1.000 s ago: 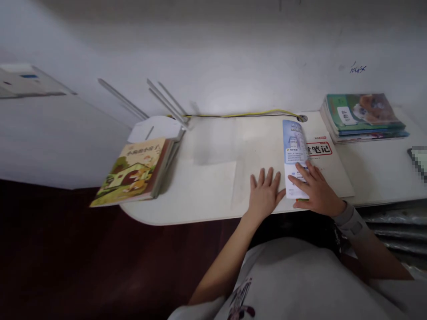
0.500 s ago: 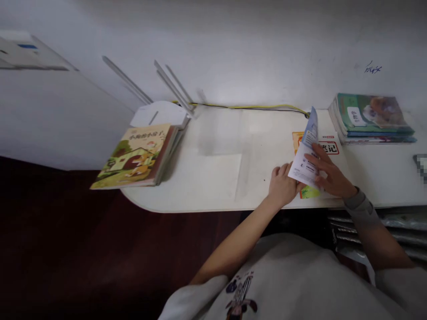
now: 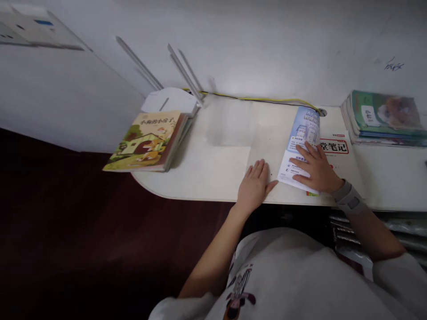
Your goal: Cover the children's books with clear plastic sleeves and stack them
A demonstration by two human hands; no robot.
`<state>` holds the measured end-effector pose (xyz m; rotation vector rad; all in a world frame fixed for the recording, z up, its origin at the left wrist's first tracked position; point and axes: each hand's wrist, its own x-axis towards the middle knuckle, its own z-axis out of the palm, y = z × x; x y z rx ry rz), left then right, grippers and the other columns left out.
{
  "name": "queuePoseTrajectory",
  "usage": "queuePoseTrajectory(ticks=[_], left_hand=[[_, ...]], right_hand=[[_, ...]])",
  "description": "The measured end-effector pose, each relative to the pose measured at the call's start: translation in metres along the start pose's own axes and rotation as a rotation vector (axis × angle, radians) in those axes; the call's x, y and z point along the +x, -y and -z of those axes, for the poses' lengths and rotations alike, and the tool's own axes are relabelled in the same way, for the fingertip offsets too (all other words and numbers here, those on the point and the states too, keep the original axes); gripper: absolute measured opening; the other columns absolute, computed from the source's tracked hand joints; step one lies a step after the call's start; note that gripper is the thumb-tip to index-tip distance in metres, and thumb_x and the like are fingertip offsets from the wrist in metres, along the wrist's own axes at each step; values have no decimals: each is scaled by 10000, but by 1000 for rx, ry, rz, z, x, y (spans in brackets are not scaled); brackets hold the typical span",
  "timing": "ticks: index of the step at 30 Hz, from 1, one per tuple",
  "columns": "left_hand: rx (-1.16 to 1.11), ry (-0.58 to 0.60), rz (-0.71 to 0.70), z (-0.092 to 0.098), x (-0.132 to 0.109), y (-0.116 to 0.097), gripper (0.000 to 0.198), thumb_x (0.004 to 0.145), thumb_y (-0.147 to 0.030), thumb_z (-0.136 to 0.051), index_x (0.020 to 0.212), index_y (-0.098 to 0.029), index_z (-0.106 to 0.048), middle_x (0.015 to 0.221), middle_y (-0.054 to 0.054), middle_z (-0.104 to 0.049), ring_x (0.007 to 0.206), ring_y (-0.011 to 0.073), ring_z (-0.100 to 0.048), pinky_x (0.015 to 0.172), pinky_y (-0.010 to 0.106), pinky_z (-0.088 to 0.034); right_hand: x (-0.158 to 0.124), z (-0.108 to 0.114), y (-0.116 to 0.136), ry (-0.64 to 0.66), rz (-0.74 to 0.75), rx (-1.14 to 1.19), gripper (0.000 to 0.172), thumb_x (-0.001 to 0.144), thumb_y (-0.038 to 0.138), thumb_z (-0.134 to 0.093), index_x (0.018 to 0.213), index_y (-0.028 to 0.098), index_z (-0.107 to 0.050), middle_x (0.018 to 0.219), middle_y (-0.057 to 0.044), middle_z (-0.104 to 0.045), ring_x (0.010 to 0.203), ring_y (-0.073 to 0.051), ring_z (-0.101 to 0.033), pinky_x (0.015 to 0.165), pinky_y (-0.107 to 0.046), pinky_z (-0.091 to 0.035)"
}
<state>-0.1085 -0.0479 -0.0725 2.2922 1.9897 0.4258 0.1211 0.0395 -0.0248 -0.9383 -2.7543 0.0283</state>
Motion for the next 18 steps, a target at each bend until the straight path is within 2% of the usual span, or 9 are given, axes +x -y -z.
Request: queuePoseTrajectory(ticks=[3, 8, 14, 18], left_hand=[[-48, -48, 17, -5, 0, 1, 501, 963, -382, -397, 1358, -81, -468, 1440, 191, -450, 1366, 266, -392, 1119, 446, -339], [-112, -115, 28, -11, 3, 1, 386, 973, -296, -377, 1265, -137, -575, 1362, 131, -554, 1292, 224, -494, 1080, 418, -413], [-121, -181, 74, -11, 1, -1, 329, 971, -270, -392, 1105, -184, -680, 1225, 73, -665, 1168, 188, -605, 989, 342, -504], [-150, -215, 130, -7, -1, -6, 348, 975, -276, -367, 1087, -184, -684, 1206, 73, -675, 1148, 185, -616, 962, 333, -519]], right_hand=[[3, -3, 4, 13, 10, -17, 479, 881, 458, -532, 1289, 216, -587, 1509, -123, -373, 1414, -375, -235, 1106, -620, -157], [4, -6, 5, 37, 30, -44, 461, 889, 440, -518, 1283, 212, -589, 1497, -132, -389, 1410, -368, -249, 1098, -635, -154], [6, -9, 7, 41, 37, -58, 448, 886, 420, -519, 1270, 204, -599, 1485, -136, -408, 1398, -373, -272, 1093, -645, -146], [10, -11, 14, 48, 83, -73, 446, 896, 432, -499, 1266, 205, -598, 1466, -132, -437, 1385, -367, -297, 1098, -642, -134]])
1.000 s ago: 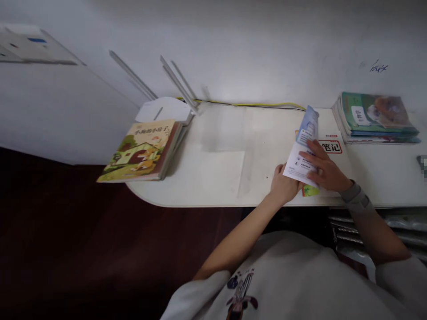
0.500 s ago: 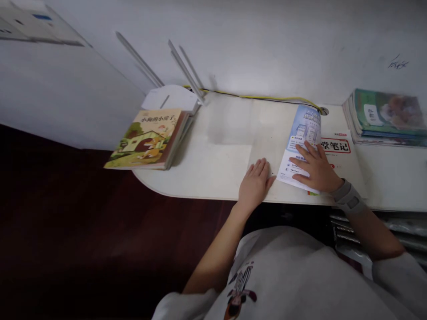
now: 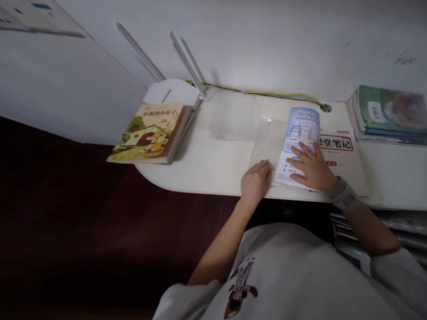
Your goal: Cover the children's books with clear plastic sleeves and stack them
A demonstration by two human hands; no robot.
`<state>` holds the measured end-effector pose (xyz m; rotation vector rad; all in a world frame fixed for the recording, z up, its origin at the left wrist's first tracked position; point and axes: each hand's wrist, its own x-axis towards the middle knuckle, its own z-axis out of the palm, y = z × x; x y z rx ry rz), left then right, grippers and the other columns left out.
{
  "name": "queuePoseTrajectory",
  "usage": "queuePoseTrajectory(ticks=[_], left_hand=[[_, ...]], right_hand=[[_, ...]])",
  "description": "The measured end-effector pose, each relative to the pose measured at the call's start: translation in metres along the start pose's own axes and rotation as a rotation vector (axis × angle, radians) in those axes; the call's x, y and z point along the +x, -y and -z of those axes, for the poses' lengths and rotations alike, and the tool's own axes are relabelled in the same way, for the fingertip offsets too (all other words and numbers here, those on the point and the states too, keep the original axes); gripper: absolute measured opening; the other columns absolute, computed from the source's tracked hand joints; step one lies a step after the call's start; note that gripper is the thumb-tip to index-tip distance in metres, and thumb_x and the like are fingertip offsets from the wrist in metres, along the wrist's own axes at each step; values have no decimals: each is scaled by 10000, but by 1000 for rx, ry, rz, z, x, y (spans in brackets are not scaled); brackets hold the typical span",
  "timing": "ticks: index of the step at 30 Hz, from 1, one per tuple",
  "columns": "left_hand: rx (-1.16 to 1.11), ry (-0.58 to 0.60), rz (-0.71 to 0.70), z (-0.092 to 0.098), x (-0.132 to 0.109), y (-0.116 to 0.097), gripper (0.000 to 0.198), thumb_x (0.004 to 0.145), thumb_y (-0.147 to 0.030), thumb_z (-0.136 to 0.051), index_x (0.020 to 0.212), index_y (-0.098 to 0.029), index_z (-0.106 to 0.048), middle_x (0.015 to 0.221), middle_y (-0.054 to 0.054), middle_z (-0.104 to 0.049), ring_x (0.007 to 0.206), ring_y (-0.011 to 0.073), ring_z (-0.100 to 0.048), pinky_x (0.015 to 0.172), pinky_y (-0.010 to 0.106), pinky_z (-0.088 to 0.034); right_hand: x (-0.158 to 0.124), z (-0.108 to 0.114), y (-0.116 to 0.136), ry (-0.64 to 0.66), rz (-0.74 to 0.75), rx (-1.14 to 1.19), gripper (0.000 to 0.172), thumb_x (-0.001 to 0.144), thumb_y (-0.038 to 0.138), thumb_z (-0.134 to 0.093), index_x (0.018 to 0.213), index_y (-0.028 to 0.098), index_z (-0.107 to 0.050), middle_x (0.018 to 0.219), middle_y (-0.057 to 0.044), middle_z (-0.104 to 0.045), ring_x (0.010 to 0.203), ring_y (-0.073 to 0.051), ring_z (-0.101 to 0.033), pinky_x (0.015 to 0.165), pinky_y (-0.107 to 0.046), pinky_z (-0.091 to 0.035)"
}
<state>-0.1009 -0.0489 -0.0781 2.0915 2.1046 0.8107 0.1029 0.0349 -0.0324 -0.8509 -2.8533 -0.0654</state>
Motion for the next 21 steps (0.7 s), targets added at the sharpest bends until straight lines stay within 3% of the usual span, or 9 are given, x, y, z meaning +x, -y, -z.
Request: queuePoseTrajectory(ticks=[7, 10, 13, 15, 18, 21], left_hand=[[110, 82, -48, 1, 0, -16, 574, 938, -466, -428, 1345, -66, -487, 1426, 184, -472, 1351, 321, -404, 1090, 468, -365], [150, 125, -59, -1, 1, -17, 558, 942, -460, -421, 1340, -76, -494, 1429, 179, -470, 1349, 316, -409, 1094, 464, -352], [163, 117, -67, -2, 0, -14, 549, 936, -460, -435, 1325, -79, -510, 1425, 169, -479, 1344, 311, -416, 1091, 453, -357], [167, 106, -69, -2, -1, -13, 539, 936, -454, -437, 1323, -87, -511, 1419, 161, -489, 1342, 308, -421, 1087, 452, -363], [175, 86, -64, -2, -2, -14, 537, 941, -440, -425, 1331, -80, -501, 1412, 164, -496, 1335, 305, -431, 1085, 450, -366], [185, 64, -60, -2, -2, -16, 556, 947, -431, -407, 1339, -45, -486, 1411, 177, -493, 1329, 315, -436, 1088, 445, -361]], right_hand=[[8, 3, 8, -14, 43, 82, 434, 940, 408, -406, 1275, 191, -576, 1421, -125, -489, 1357, -316, -356, 1114, -584, -174], [33, 6, -16, -94, -88, 118, 452, 925, 413, -427, 1280, 165, -558, 1478, -145, -398, 1373, -333, -320, 1093, -539, -257], [68, 5, -52, -162, -311, 125, 613, 871, 498, -491, 1375, 155, -434, 1515, -173, -306, 1391, -423, -227, 1041, -634, -263], [87, 2, -69, -88, -390, 139, 724, 818, 530, -550, 1410, 153, -373, 1487, -205, -327, 1371, -441, -247, 1016, -651, -282], [98, -5, -80, -25, -439, 131, 747, 757, 511, -620, 1382, 161, -410, 1410, -220, -399, 1302, -419, -348, 997, -622, -324], [94, -14, -77, -71, -460, 87, 663, 744, 494, -631, 1306, 171, -493, 1377, -212, -415, 1268, -422, -364, 968, -622, -343]])
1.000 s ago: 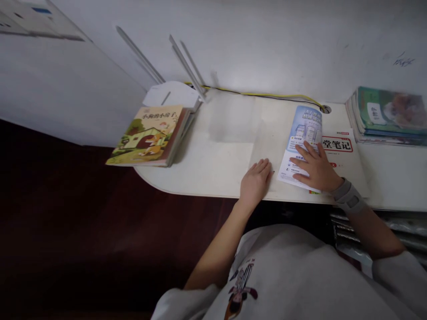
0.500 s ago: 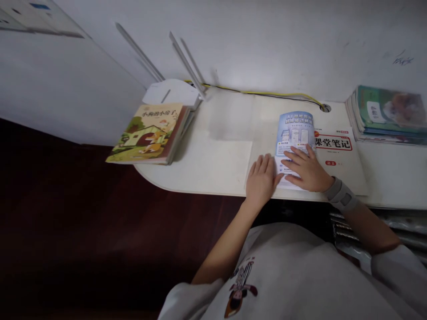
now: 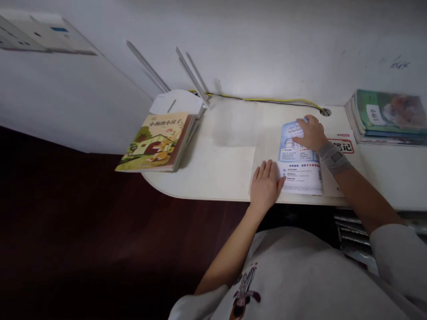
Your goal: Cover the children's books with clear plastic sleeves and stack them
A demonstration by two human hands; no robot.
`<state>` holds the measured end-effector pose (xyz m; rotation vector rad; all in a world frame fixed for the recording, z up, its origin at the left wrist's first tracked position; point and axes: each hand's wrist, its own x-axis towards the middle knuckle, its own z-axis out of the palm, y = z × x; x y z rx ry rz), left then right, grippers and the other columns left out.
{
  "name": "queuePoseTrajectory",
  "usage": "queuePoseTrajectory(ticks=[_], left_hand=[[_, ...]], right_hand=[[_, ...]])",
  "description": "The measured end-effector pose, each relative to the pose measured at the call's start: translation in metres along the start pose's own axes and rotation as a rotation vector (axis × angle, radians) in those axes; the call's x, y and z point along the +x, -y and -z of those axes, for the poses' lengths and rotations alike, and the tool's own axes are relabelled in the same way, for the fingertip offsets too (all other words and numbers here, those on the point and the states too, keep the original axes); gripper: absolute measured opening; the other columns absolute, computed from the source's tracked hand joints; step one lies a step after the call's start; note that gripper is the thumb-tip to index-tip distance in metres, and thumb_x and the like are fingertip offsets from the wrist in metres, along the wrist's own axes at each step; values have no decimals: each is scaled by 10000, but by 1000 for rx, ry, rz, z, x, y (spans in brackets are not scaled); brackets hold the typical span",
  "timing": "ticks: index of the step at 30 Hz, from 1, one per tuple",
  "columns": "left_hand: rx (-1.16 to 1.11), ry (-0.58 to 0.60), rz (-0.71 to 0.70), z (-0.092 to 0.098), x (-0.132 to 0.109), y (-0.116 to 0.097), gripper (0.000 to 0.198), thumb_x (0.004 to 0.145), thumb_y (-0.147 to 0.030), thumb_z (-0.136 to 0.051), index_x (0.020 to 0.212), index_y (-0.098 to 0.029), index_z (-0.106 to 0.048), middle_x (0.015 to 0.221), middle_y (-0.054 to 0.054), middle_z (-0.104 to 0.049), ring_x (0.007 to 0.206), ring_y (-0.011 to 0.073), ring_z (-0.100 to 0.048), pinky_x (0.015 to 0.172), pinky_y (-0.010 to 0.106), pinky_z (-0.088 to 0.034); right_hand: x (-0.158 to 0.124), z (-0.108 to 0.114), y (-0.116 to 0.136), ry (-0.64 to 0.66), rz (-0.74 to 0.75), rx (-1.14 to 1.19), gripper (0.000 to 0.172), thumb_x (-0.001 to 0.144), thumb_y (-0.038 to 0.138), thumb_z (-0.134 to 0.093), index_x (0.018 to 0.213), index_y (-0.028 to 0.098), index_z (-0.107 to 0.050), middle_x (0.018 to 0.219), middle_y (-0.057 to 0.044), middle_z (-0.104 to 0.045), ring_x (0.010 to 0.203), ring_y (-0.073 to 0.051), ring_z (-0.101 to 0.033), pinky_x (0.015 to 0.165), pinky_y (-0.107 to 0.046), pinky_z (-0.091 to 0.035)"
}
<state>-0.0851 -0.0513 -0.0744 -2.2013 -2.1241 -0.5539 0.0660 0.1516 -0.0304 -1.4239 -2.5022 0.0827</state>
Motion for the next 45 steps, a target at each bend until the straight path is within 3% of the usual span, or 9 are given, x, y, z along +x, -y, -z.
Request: queuePoseTrajectory(ticks=[7, 17, 23, 26, 29, 39, 45], left_hand=[[-36, 1, -16, -3, 1, 1, 544, 953, -400, -399, 1355, -39, -455, 1423, 195, -471, 1340, 326, -418, 1088, 471, -363], [-84, 22, -53, -2, 2, 1, 502, 947, -291, -395, 1388, -52, -396, 1443, 205, -443, 1352, 284, -410, 1102, 452, -358], [-30, 46, -67, -2, 3, -2, 466, 960, -341, -384, 1343, -92, -472, 1425, 175, -479, 1352, 293, -409, 1107, 464, -342], [-22, 50, -67, -2, 2, -1, 456, 962, -326, -379, 1342, -95, -478, 1426, 164, -482, 1350, 291, -412, 1109, 454, -343], [-17, 65, -71, -1, 3, -1, 475, 960, -311, -375, 1366, -75, -451, 1430, 172, -473, 1352, 290, -409, 1110, 443, -342], [-21, 74, -53, -2, 4, -2, 564, 961, -388, -365, 1402, -36, -385, 1429, 201, -461, 1363, 297, -389, 1114, 463, -327], [-51, 51, -59, -3, 4, -1, 472, 963, -270, -348, 1371, -43, -419, 1390, 200, -509, 1337, 276, -432, 1086, 444, -376]], right_hand=[[-4, -12, 2, -1, 0, -76, 548, 759, 422, -627, 1219, 133, -555, 1372, -220, -382, 1278, -424, -324, 970, -590, -349], [-1, -14, -5, 20, 93, -74, 516, 787, 499, -580, 1130, 118, -637, 1374, -220, -421, 1260, -441, -360, 966, -596, -364], [0, -3, 12, 185, 111, -220, 603, 840, 567, -519, 1277, 153, -557, 1476, -200, -364, 1375, -437, -240, 1030, -693, -210], [1, -1, 22, 326, 163, -266, 608, 896, 574, -420, 1309, 141, -527, 1439, -198, -440, 1366, -403, -295, 1046, -705, -156], [0, -2, 25, 387, 235, -290, 639, 910, 574, -380, 1353, 124, -480, 1437, -179, -460, 1364, -368, -324, 1080, -690, -111], [-15, -7, 24, 381, 289, -259, 682, 899, 574, -404, 1401, 112, -420, 1472, -197, -407, 1353, -340, -370, 1110, -654, -108], [-10, -14, 30, 334, 284, -181, 704, 867, 615, -433, 1397, 152, -438, 1471, -185, -413, 1350, -368, -369, 1098, -675, -122]])
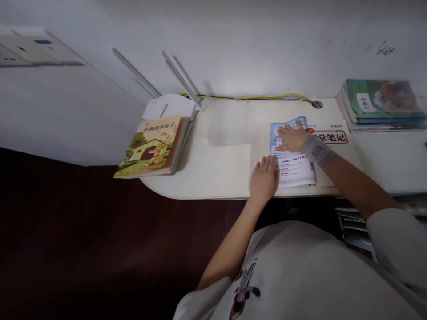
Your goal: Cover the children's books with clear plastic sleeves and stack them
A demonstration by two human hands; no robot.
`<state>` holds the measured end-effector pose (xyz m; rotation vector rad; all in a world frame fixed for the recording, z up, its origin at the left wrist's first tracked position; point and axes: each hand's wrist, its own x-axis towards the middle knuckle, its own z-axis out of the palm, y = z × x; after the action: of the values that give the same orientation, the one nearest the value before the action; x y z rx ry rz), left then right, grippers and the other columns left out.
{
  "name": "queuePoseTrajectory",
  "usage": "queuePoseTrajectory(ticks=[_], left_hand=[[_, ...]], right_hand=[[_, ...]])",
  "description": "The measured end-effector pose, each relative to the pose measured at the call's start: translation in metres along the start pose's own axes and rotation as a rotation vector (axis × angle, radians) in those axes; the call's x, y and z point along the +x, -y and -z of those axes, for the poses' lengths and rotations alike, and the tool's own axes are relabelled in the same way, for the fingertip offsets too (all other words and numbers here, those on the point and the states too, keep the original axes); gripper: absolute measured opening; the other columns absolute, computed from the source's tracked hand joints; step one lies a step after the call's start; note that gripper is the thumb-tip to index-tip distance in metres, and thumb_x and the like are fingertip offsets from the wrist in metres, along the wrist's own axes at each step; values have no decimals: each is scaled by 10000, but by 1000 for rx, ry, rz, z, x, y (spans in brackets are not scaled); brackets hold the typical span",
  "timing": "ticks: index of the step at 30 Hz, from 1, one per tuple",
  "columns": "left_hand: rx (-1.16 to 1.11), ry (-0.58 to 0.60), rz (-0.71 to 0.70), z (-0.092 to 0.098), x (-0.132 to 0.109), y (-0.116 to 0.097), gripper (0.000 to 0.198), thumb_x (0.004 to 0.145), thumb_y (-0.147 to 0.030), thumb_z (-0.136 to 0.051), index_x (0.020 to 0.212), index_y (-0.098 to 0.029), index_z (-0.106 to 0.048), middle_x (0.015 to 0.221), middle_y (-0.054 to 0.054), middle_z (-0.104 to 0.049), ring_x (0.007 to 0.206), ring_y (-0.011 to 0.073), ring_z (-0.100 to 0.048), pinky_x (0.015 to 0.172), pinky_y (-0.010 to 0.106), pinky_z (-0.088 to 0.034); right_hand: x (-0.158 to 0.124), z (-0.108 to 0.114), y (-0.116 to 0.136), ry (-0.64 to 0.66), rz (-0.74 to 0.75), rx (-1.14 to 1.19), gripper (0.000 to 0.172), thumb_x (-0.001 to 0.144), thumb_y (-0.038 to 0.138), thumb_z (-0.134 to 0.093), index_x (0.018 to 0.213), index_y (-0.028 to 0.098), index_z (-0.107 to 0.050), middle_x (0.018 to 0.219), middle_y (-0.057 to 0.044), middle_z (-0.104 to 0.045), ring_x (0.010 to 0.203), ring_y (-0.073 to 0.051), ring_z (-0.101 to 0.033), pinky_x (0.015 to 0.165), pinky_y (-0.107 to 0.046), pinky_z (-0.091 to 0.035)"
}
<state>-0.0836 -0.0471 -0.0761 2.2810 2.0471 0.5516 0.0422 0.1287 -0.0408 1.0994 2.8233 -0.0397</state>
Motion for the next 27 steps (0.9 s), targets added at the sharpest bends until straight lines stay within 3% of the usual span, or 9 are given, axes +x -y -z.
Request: queuePoseTrajectory(ticks=[4, 9, 11, 13, 15, 17, 20, 27], left_hand=[[-25, -10, 17, -1, 1, 2, 452, 954, -239, -369, 1359, -46, -425, 1375, 195, -527, 1323, 272, -452, 1080, 443, -390], [-41, -59, 11, 3, -4, 5, 432, 959, -243, -373, 1343, -60, -452, 1372, 195, -531, 1318, 271, -458, 1078, 448, -394], [-29, -120, -53, 8, -9, -1, 444, 964, -311, -394, 1344, -90, -462, 1372, 189, -531, 1339, 286, -428, 1096, 499, -358], [-9, -168, -231, 13, -14, -14, 499, 948, -393, -439, 1354, -103, -458, 1383, 189, -521, 1380, 300, -358, 1118, 531, -313], [16, -182, -458, 16, -18, -33, 501, 945, -370, -459, 1366, -100, -449, 1415, 178, -489, 1406, 289, -300, 1134, 498, -305], [56, -182, -574, 15, -16, -51, 432, 957, -247, -429, 1358, -88, -462, 1441, 164, -459, 1402, 270, -306, 1135, 440, -327], [128, -175, -563, 9, -9, -63, 387, 956, -141, -378, 1308, -48, -510, 1412, 180, -486, 1363, 265, -379, 1116, 408, -366], [147, -121, -529, -6, -10, -49, 402, 946, -112, -388, 1320, 1, -482, 1404, 213, -474, 1344, 274, -401, 1116, 411, -375]], right_hand=[[-2, 8, 0, -42, -12, 76, 607, 898, 535, -441, 1370, 155, -474, 1449, -168, -451, 1366, -365, -344, 1092, -672, -139], [-31, 2, -28, -357, -98, 333, 631, 899, 588, -406, 1380, 185, -476, 1521, -146, -343, 1419, -352, -246, 1091, -618, -233], [-42, -10, -40, -453, -139, 450, 707, 884, 648, -368, 1397, 169, -456, 1536, -147, -311, 1428, -336, -230, 1109, -581, -249], [-48, -23, -46, -506, -154, 529, 757, 885, 673, -311, 1422, 150, -416, 1542, -152, -296, 1435, -309, -225, 1134, -545, -242], [-49, -34, -47, -526, -147, 554, 779, 883, 680, -291, 1439, 143, -386, 1549, -150, -279, 1442, -291, -208, 1149, -524, -230], [-47, -40, -45, -525, -137, 551, 773, 881, 674, -307, 1451, 155, -365, 1556, -139, -265, 1445, -285, -200, 1153, -522, -228], [-44, -43, -43, -508, -130, 537, 756, 880, 641, -354, 1463, 159, -343, 1560, -140, -252, 1440, -288, -219, 1152, -520, -236], [-46, -44, -43, -447, -112, 411, 734, 834, 462, -539, 1472, 178, -315, 1569, -146, -225, 1440, -325, -199, 1119, -577, -255]])
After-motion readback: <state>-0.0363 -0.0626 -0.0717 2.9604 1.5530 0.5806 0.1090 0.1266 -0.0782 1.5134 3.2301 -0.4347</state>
